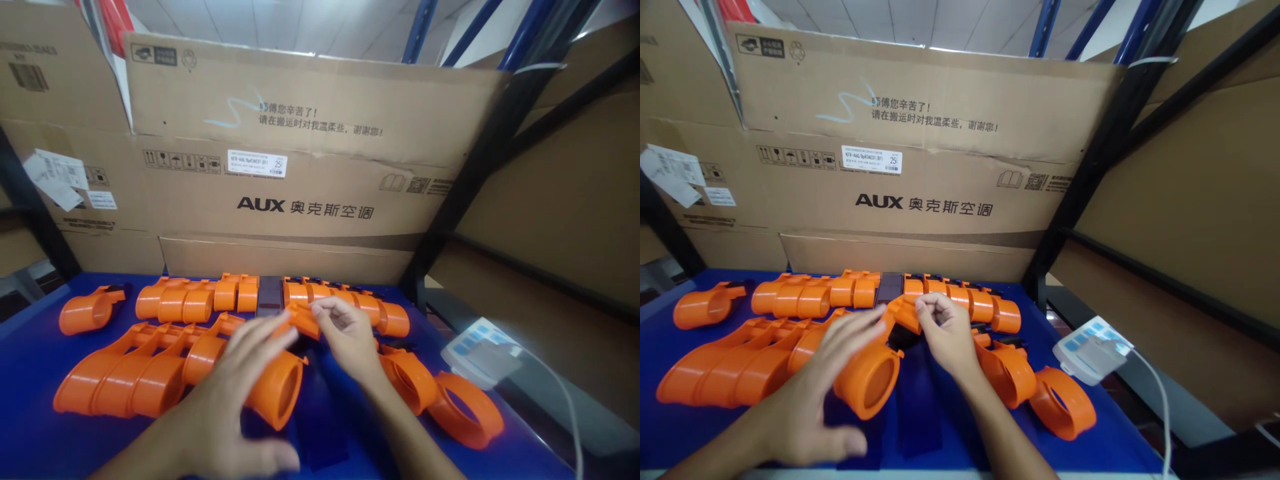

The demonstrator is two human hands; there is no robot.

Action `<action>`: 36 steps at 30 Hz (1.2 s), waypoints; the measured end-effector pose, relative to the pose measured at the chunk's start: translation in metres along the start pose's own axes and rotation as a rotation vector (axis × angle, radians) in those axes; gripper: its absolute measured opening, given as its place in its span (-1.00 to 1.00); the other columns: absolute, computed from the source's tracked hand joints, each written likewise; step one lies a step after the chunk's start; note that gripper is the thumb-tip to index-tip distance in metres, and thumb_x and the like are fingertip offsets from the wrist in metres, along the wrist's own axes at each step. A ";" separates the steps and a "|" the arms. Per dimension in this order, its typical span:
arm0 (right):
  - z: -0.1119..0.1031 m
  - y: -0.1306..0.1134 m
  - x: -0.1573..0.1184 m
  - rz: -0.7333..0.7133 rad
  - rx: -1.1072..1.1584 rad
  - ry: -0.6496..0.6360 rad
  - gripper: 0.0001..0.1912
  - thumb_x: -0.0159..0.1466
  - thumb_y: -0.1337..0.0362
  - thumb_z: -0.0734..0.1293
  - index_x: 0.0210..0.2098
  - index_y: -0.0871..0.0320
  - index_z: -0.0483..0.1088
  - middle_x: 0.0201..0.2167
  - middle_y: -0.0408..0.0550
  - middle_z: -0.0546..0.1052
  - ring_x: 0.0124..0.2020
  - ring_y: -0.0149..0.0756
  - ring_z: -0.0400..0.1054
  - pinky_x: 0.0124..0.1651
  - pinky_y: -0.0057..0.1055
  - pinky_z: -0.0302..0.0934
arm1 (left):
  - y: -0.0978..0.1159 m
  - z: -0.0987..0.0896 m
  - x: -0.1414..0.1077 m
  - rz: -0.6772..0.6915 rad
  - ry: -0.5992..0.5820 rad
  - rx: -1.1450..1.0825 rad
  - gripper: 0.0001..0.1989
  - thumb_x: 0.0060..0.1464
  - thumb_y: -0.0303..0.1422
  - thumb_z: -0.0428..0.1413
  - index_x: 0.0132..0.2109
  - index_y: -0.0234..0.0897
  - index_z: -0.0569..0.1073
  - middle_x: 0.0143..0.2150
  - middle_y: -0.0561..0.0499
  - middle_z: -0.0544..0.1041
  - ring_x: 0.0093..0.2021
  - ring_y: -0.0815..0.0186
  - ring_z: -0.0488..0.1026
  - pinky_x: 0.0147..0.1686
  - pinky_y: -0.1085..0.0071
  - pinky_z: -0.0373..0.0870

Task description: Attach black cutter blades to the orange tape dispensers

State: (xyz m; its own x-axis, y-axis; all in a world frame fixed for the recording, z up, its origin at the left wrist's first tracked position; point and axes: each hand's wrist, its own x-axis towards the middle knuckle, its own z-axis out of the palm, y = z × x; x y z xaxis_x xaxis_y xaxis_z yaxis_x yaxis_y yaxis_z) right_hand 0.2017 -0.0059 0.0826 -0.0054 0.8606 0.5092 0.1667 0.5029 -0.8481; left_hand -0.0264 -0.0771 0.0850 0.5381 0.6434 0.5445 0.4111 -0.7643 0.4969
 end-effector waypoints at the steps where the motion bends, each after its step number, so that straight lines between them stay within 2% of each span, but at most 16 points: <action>1: 0.000 -0.001 0.001 0.009 0.002 0.010 -0.72 0.30 0.04 0.39 -0.31 0.15 0.48 -0.48 -0.10 0.49 -0.48 -0.34 0.33 -0.42 -0.42 0.25 | 0.006 -0.004 -0.004 0.065 -0.071 0.116 -0.05 0.04 -0.03 0.29 0.47 -0.04 0.05 0.48 -0.19 0.11 0.42 -0.23 0.06 0.32 -0.24 0.06; 3: 0.001 -0.004 0.000 0.028 0.006 0.001 -0.71 0.30 0.02 0.39 -0.30 0.15 0.48 -0.51 -0.13 0.46 -0.54 -0.37 0.27 -0.49 -0.44 0.20 | 0.014 -0.008 -0.009 0.171 -0.141 0.307 -0.18 0.16 -0.27 0.22 0.47 -0.05 0.05 0.43 -0.19 0.23 0.36 -0.14 0.21 0.27 -0.15 0.20; 5: 0.004 -0.007 -0.002 0.038 0.016 -0.032 -0.69 0.30 0.00 0.38 -0.29 0.14 0.49 -0.52 -0.14 0.46 -0.58 -0.39 0.24 -0.53 -0.45 0.18 | 0.016 -0.011 -0.011 0.224 -0.147 0.419 -0.24 0.19 -0.48 0.12 0.46 -0.09 0.06 0.35 -0.18 0.36 0.27 -0.05 0.34 0.21 -0.02 0.31; 7: 0.007 -0.010 -0.005 0.035 0.034 -0.082 -0.68 0.32 -0.01 0.36 -0.22 0.13 0.50 -0.47 -0.12 0.50 -0.56 -0.38 0.28 -0.48 -0.43 0.22 | 0.011 -0.017 -0.013 0.240 -0.135 0.451 -0.22 0.15 -0.54 0.11 0.46 -0.13 0.08 0.30 -0.19 0.42 0.22 -0.02 0.39 0.19 0.04 0.34; 9: 0.007 -0.011 -0.006 0.023 0.031 -0.127 -0.67 0.34 -0.01 0.34 -0.15 0.12 0.51 -0.42 -0.08 0.55 -0.51 -0.34 0.33 -0.41 -0.39 0.26 | -0.001 -0.032 -0.014 0.225 -0.113 0.451 -0.16 0.07 -0.53 0.15 0.46 -0.14 0.08 0.32 -0.18 0.39 0.24 -0.05 0.37 0.22 0.01 0.31; 12: 0.004 -0.009 -0.006 0.005 -0.001 -0.128 -0.66 0.36 -0.02 0.32 -0.13 0.12 0.53 -0.38 -0.04 0.58 -0.45 -0.29 0.36 -0.37 -0.37 0.27 | -0.029 -0.073 -0.017 0.104 -0.037 0.499 -0.14 0.01 -0.51 0.17 0.44 -0.04 0.13 0.34 -0.12 0.37 0.28 -0.07 0.32 0.26 -0.03 0.23; 15: 0.001 -0.005 -0.004 0.001 -0.028 -0.112 -0.66 0.36 -0.02 0.31 -0.20 0.12 0.54 -0.39 -0.03 0.58 -0.43 -0.27 0.37 -0.35 -0.36 0.27 | -0.066 -0.128 -0.022 -0.126 0.047 0.632 -0.18 -0.01 -0.46 0.18 0.40 -0.03 0.19 0.33 -0.13 0.39 0.27 -0.13 0.31 0.23 -0.09 0.20; 18: 0.000 -0.004 -0.003 -0.003 -0.043 -0.133 -0.65 0.36 -0.02 0.31 -0.25 0.12 0.55 -0.37 -0.03 0.59 -0.42 -0.25 0.39 -0.35 -0.36 0.26 | -0.102 -0.177 -0.031 -0.301 0.035 0.799 -0.21 0.02 -0.34 0.17 0.40 -0.12 0.18 0.30 -0.18 0.39 0.24 -0.17 0.31 0.19 -0.07 0.22; 21: 0.000 -0.005 -0.003 -0.006 -0.048 -0.148 -0.66 0.37 -0.01 0.31 -0.26 0.12 0.56 -0.37 -0.02 0.60 -0.41 -0.24 0.40 -0.36 -0.36 0.26 | -0.130 -0.206 -0.044 -0.413 -0.030 0.889 -0.34 0.16 -0.33 -0.02 0.41 -0.23 0.14 0.25 -0.14 0.39 0.21 -0.14 0.34 0.16 0.00 0.22; 23: 0.000 -0.007 -0.003 -0.009 -0.051 -0.147 -0.66 0.37 -0.01 0.31 -0.26 0.11 0.56 -0.38 -0.02 0.60 -0.40 -0.23 0.41 -0.36 -0.35 0.26 | -0.145 -0.212 -0.053 -0.468 -0.077 0.888 -0.36 0.17 -0.38 -0.09 0.40 -0.30 0.14 0.17 -0.11 0.43 0.16 -0.07 0.38 0.14 0.05 0.23; 25: 0.000 -0.008 -0.004 -0.011 -0.051 -0.146 -0.66 0.37 0.00 0.31 -0.27 0.11 0.57 -0.38 -0.01 0.60 -0.40 -0.22 0.41 -0.35 -0.35 0.27 | -0.161 -0.212 -0.062 -0.510 -0.131 0.855 -0.33 0.14 -0.41 -0.07 0.40 -0.30 0.13 0.15 -0.10 0.45 0.14 -0.04 0.39 0.13 0.10 0.25; 30: 0.001 -0.006 -0.006 0.001 -0.047 -0.163 -0.68 0.38 0.03 0.30 -0.27 0.11 0.57 -0.39 -0.03 0.60 -0.40 -0.24 0.41 -0.34 -0.36 0.27 | -0.199 -0.199 -0.076 -0.554 -0.242 0.657 -0.14 0.04 -0.25 0.14 0.45 -0.27 0.07 0.35 -0.26 0.34 0.23 -0.16 0.35 0.16 0.09 0.25; 33: 0.004 -0.005 -0.008 0.014 -0.049 -0.206 -0.69 0.39 0.06 0.30 -0.29 0.12 0.55 -0.37 -0.04 0.61 -0.38 -0.24 0.43 -0.31 -0.37 0.27 | -0.208 -0.197 -0.077 -0.581 -0.279 0.597 -0.04 -0.01 -0.25 0.17 0.49 -0.27 -0.02 0.44 -0.24 0.21 0.33 -0.15 0.25 0.26 0.07 0.12; 36: 0.006 -0.005 -0.010 0.021 -0.043 -0.237 -0.70 0.40 0.08 0.30 -0.30 0.13 0.54 -0.34 -0.03 0.61 -0.33 -0.23 0.45 -0.27 -0.37 0.29 | -0.207 -0.206 -0.082 -0.611 -0.271 0.631 0.02 -0.04 -0.26 0.18 0.49 -0.33 -0.09 0.51 -0.21 0.04 0.45 -0.14 0.04 0.35 0.04 -0.07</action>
State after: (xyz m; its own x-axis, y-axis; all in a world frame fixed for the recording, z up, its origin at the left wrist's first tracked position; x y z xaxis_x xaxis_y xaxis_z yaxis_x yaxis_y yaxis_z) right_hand 0.1953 -0.0164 0.0815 -0.2315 0.8685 0.4383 0.2116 0.4847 -0.8487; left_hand -0.3074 0.0367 0.0768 0.2164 0.9719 0.0924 0.9632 -0.2280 0.1421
